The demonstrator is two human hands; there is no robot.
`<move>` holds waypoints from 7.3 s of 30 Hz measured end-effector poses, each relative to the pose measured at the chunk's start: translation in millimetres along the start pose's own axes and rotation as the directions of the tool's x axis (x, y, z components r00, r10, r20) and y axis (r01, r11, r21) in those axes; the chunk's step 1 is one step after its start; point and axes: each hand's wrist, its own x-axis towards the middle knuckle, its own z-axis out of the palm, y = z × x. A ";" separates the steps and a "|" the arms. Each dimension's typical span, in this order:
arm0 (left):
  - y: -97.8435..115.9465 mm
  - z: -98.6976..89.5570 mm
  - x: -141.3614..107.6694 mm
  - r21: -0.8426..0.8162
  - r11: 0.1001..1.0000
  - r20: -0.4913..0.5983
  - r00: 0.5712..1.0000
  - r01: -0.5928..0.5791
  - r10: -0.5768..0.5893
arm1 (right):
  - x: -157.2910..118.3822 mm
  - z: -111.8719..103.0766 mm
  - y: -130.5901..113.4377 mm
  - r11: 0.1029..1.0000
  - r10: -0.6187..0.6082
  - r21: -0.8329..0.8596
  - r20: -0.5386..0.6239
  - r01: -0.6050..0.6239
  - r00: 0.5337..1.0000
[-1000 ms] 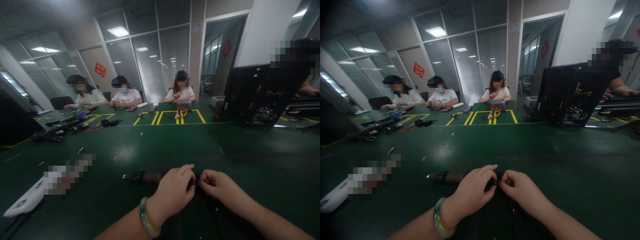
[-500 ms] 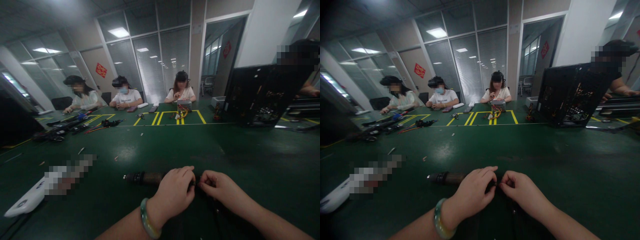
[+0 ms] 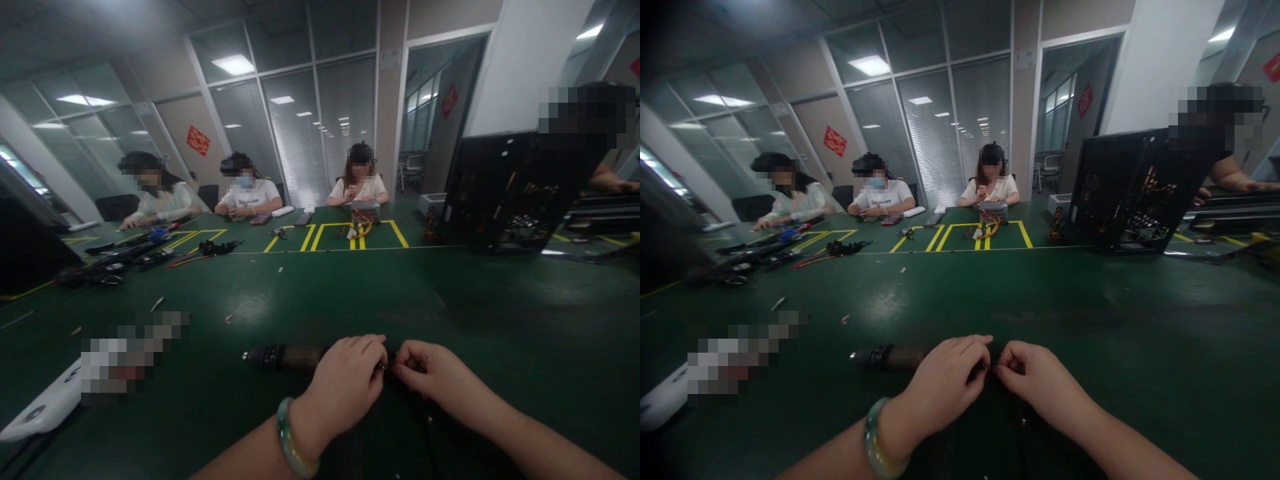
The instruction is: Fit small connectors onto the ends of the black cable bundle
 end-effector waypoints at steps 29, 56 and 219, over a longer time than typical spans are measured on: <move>0.0 0.4 0.3 0.024 1.000 0.004 1.000 0.012 -0.012 | 0.3 1.1 2.2 1.000 -0.011 0.004 -0.023 0.011 1.000; -1.9 3.2 0.2 -0.037 0.998 -0.009 0.998 0.059 -0.060 | -0.5 2.4 -1.4 1.000 0.008 -0.006 -0.040 -0.008 0.999; -5.8 4.6 2.9 0.067 0.997 0.020 0.999 -0.029 0.028 | -6.6 -4.2 -7.7 0.980 -0.138 -0.155 -0.069 0.126 0.988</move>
